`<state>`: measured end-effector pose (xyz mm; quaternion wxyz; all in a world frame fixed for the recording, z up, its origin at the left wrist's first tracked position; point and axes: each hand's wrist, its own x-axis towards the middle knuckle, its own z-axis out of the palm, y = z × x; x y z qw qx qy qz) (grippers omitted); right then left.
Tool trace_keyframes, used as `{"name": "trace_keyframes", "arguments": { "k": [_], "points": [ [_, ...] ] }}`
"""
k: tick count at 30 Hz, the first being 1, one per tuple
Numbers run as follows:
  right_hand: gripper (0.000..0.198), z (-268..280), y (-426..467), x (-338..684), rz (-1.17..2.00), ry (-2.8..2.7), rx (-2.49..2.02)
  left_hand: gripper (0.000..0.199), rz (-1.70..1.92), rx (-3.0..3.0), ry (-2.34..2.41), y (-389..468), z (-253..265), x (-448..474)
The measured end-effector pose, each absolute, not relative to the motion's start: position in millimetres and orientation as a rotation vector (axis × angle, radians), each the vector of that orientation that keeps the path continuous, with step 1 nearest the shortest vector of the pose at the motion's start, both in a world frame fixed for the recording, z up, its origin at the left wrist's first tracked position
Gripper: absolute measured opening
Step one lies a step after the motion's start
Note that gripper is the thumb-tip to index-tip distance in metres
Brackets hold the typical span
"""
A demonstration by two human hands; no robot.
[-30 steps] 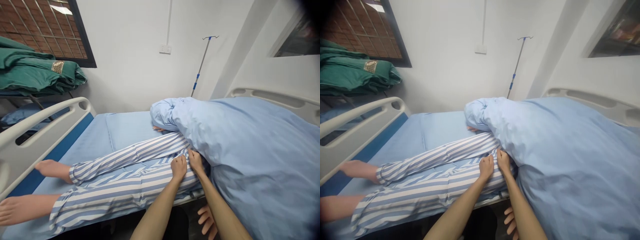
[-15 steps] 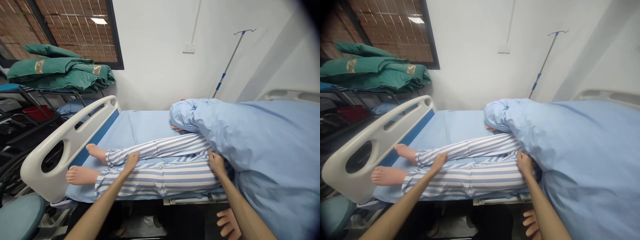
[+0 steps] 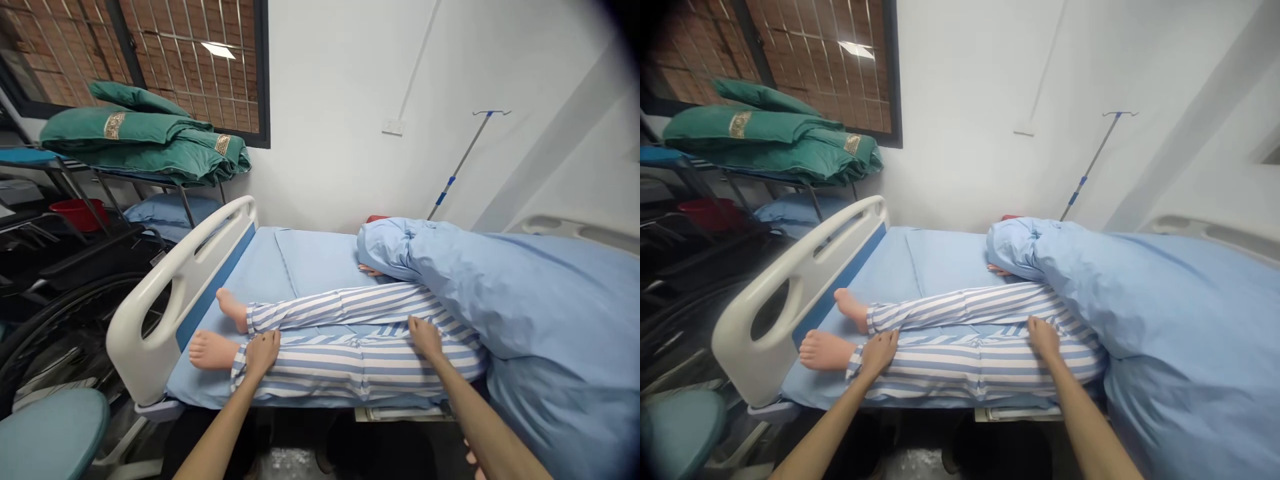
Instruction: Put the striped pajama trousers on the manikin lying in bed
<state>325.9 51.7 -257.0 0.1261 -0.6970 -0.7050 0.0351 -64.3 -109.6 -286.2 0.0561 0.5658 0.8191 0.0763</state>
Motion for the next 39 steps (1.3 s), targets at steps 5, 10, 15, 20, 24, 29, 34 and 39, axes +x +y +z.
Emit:
{"name": "trace_keyframes", "arguments": {
  "k": [5,10,15,20,24,29,34,39],
  "points": [
    [0.044,-280,2,141,0.553,-2.024,-1.391,0.038,0.404,1.623,2.443,-116,-288,-71],
    [0.043,-280,-57,-10,0.864,-1.971,-1.019,0.039,0.608,1.511,2.388,-120,-295,-83],
    [0.041,-254,-70,-38,0.839,-1.866,-0.996,0.035,0.839,1.461,2.310,-122,-297,-89],
    [0.041,-273,-79,-26,0.816,-1.779,-1.060,0.035,1.011,1.430,2.250,-118,-305,-89],
    [0.039,-302,-90,-23,0.699,-1.808,-1.176,0.035,1.147,1.414,2.223,-115,-313,-92],
    [0.043,-307,-88,-23,0.672,-1.850,-1.220,0.037,1.213,1.274,2.200,-112,-300,-89],
    [0.047,-305,-85,-22,0.665,-1.890,-1.198,0.038,1.319,1.080,2.248,-120,-294,-74],
    [0.047,-289,-85,-11,0.738,-2.031,-1.138,0.040,1.344,1.134,2.197,-130,-307,-69]
  ]
}}
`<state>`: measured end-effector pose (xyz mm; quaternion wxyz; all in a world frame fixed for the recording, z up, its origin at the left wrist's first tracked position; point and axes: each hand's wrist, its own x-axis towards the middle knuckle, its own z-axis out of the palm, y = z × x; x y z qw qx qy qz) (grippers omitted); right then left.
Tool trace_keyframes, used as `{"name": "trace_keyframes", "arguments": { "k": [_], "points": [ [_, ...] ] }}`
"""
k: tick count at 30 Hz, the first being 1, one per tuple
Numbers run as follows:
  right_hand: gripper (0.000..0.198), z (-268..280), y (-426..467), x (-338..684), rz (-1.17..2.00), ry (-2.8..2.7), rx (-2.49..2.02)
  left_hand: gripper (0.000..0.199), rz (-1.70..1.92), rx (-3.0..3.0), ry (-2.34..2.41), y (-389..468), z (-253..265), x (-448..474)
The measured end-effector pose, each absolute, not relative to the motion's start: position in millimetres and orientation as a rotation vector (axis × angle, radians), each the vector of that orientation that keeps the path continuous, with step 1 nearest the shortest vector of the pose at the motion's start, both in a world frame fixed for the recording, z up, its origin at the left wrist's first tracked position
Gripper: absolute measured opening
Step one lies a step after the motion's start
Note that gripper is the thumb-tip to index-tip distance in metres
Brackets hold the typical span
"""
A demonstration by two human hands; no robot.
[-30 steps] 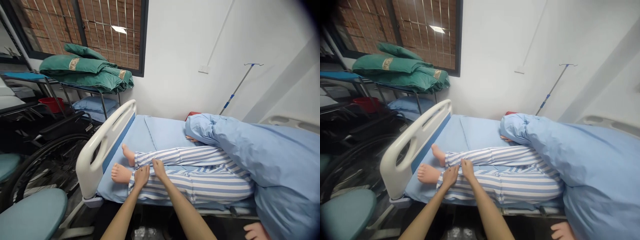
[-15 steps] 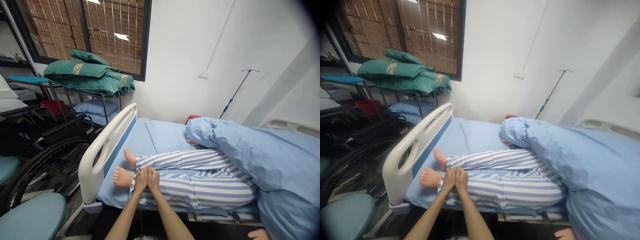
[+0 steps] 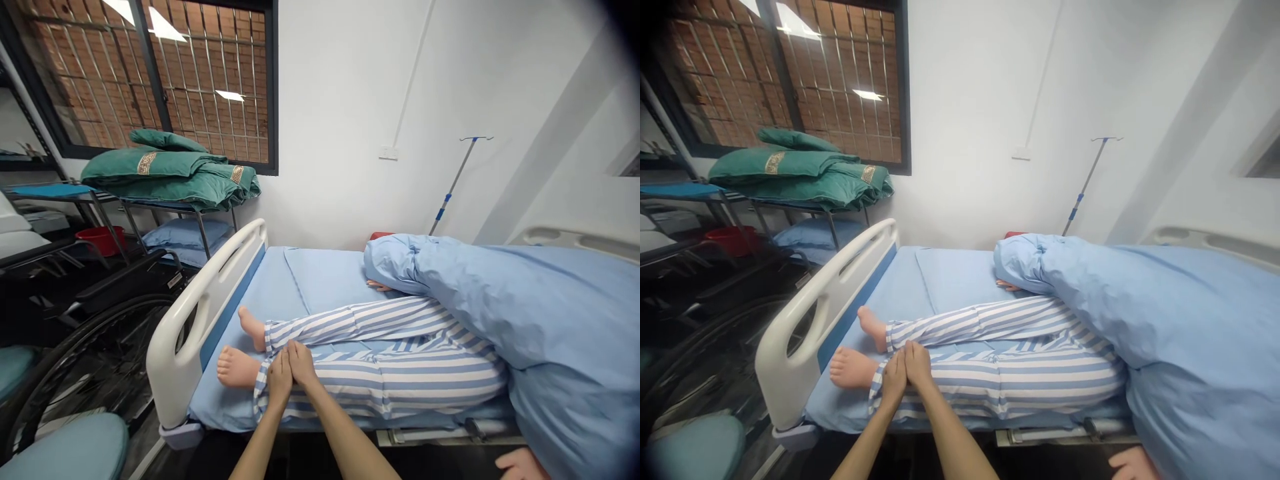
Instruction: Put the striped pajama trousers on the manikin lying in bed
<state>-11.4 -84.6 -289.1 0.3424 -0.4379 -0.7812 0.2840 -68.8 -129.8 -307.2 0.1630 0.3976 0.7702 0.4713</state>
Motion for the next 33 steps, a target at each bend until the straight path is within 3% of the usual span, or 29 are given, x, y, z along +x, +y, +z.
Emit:
{"name": "trace_keyframes", "arguments": {
  "k": [6,14,21,27,33],
  "points": [
    [0.046,-251,-90,3,0.731,-2.139,-1.048,0.037,1.304,1.259,2.096,-132,-304,-68],
    [0.044,-290,-100,2,0.881,-2.059,-1.075,0.032,1.467,1.118,2.104,-128,-299,-74],
    [0.044,-292,-98,1,0.959,-1.840,-1.088,0.028,1.721,0.852,1.908,-122,-273,-61],
    [0.045,-293,-96,1,1.003,-1.683,-1.151,0.027,1.423,1.136,2.144,-124,-287,-51],
    [0.045,-258,-88,14,0.760,-2.035,-1.139,0.031,1.350,1.184,2.145,-124,-291,-54]
  ]
}}
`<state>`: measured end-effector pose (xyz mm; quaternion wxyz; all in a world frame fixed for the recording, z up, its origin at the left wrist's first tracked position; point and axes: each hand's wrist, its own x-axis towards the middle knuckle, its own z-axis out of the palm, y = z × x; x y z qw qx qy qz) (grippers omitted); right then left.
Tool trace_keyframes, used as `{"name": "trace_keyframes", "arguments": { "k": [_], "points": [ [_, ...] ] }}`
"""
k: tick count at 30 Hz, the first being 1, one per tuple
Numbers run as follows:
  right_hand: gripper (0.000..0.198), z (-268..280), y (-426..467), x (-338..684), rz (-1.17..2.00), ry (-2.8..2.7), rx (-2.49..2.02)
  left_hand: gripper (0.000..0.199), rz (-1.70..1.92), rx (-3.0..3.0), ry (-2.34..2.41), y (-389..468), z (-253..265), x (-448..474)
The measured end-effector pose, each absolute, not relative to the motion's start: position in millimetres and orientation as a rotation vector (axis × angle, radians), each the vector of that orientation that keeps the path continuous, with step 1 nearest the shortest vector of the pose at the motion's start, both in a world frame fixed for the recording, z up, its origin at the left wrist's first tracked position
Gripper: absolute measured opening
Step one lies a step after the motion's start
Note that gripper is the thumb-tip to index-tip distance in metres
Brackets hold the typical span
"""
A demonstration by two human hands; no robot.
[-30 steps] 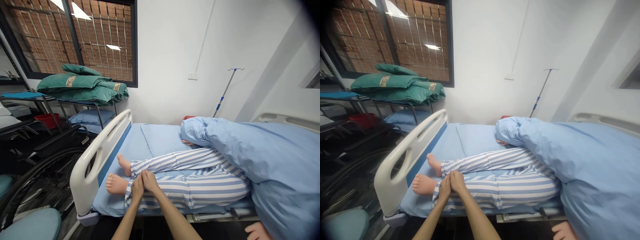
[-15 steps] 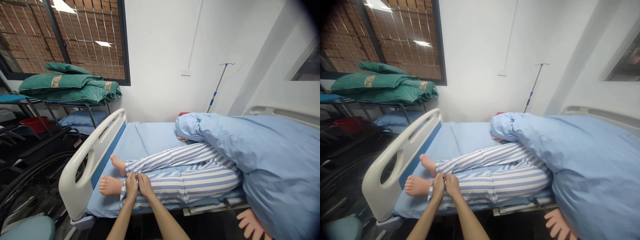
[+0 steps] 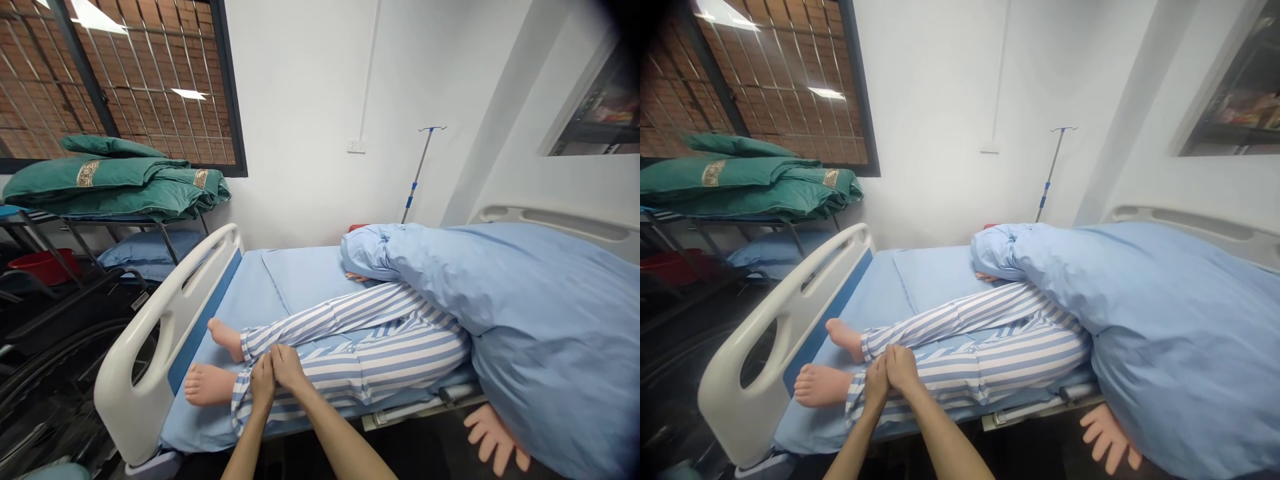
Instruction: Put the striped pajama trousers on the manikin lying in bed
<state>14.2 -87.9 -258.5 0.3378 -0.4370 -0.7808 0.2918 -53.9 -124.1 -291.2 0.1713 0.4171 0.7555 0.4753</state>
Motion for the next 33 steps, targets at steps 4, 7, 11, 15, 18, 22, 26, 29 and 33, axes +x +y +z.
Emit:
{"name": "trace_keyframes", "arguments": {
  "k": [4,7,11,15,18,22,26,29,33],
  "points": [
    [0.048,-253,-83,25,0.634,-2.109,-1.116,0.032,1.376,1.188,2.145,-125,-290,-53],
    [0.049,-272,-87,28,0.593,-2.114,-1.193,0.031,1.380,1.157,2.150,-126,-291,-51],
    [0.049,-292,-93,25,0.541,-2.089,-1.319,0.030,1.479,1.102,2.022,-122,-286,-52],
    [0.050,-291,-92,25,0.571,-2.061,-1.322,0.028,1.628,0.904,1.892,-113,-272,-52],
    [0.049,-290,-91,27,0.592,-2.055,-1.293,0.027,1.687,0.825,1.843,-109,-270,-46],
    [0.049,-290,-93,28,0.618,-2.012,-1.294,0.028,1.521,1.067,2.004,-115,-284,-37],
    [0.047,-280,-95,34,0.701,-2.031,-1.186,0.034,1.419,1.170,2.075,-119,-291,-37],
    [0.046,-262,-94,42,0.702,-2.033,-1.111,0.036,1.362,1.195,2.069,-117,-288,-38],
    [0.047,-256,-94,50,0.703,-1.928,-1.130,0.035,1.327,1.181,2.129,-117,-286,-34]
  ]
}}
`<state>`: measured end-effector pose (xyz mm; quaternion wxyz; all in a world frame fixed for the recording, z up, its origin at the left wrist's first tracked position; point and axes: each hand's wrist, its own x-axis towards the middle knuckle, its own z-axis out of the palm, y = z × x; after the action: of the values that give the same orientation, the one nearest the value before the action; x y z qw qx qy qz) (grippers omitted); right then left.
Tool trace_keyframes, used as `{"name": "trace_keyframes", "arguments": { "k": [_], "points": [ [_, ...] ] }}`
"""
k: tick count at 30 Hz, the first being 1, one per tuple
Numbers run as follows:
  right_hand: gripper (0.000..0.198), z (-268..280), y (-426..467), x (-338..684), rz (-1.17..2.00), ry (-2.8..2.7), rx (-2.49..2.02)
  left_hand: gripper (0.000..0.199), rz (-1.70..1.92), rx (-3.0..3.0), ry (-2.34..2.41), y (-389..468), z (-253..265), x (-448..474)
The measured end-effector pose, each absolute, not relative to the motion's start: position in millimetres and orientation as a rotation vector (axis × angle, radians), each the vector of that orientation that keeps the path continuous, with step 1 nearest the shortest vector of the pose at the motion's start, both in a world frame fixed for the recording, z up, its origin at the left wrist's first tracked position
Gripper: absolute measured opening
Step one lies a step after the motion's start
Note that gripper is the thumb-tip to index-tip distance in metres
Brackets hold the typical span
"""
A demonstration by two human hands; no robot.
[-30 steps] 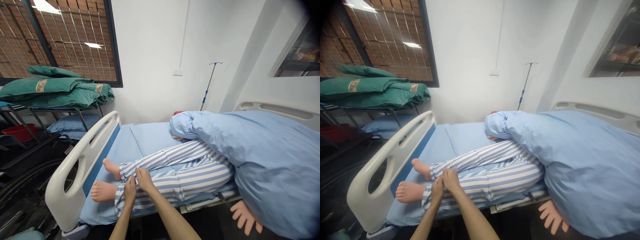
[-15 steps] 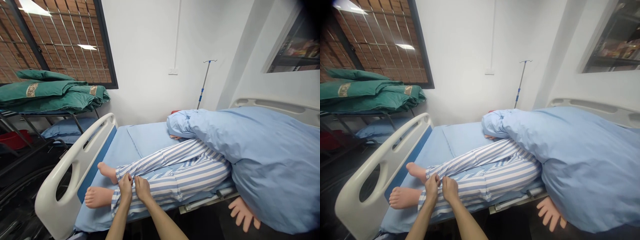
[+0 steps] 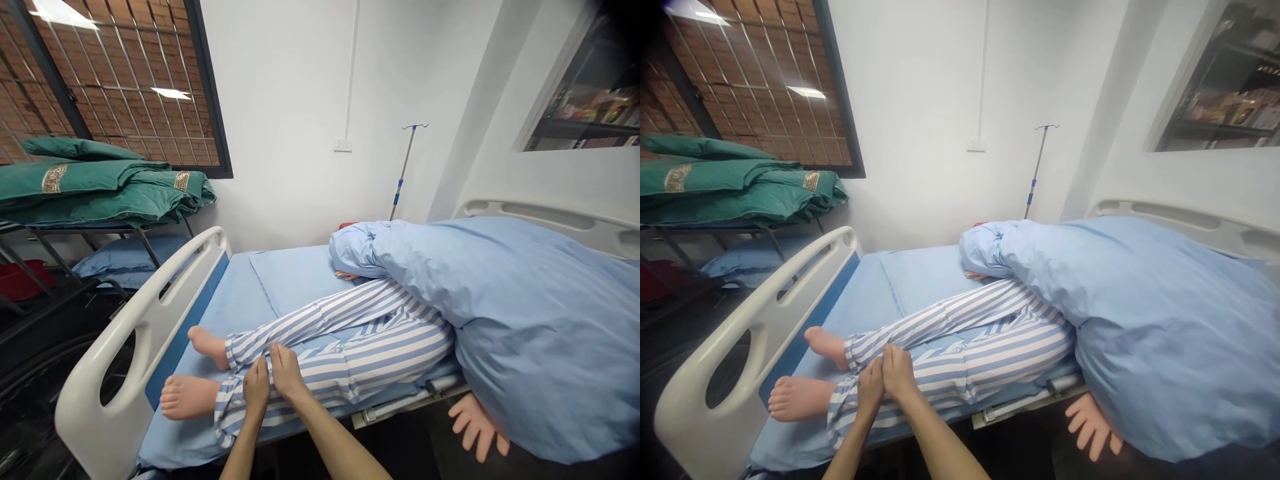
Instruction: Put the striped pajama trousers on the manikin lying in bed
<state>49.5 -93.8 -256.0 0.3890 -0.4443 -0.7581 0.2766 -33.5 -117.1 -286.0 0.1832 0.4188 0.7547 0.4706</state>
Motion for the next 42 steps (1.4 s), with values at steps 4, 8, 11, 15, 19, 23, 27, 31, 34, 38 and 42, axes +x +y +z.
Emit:
{"name": "trace_keyframes", "arguments": {
  "k": [4,8,11,15,19,23,27,31,34,38,42],
  "points": [
    [0.044,-278,-98,50,0.737,-1.865,-1.155,0.034,1.408,1.162,2.074,-119,-287,-31],
    [0.042,-290,-96,50,0.791,-1.792,-1.152,0.031,1.542,1.058,1.929,-115,-276,-32],
    [0.041,-288,-91,51,0.868,-1.718,-1.120,0.030,1.616,1.027,1.839,-110,-267,-26],
    [0.039,-290,-86,51,0.953,-1.599,-1.123,0.032,1.637,1.005,1.889,-109,-273,-8],
    [0.037,-289,-82,55,1.033,-1.513,-1.138,0.032,1.497,1.150,2.058,-113,-288,5],
    [0.040,-269,-78,74,1.002,-1.607,-1.043,0.033,1.436,1.223,2.038,-111,-288,4],
    [0.042,-255,-76,92,0.835,-1.698,-1.016,0.033,1.440,1.213,2.000,-111,-287,4],
    [0.046,-270,-78,89,0.721,-1.809,-1.117,0.032,1.437,1.164,2.029,-110,-287,6],
    [0.045,-284,-81,82,0.621,-1.831,-1.232,0.032,1.441,1.097,1.978,-107,-280,10],
    [0.044,-289,-80,81,0.648,-1.802,-1.242,0.031,1.524,1.085,1.872,-99,-267,19],
    [0.043,-288,-74,85,0.766,-1.679,-1.195,0.031,1.537,1.120,1.870,-97,-269,29]
  ]
}}
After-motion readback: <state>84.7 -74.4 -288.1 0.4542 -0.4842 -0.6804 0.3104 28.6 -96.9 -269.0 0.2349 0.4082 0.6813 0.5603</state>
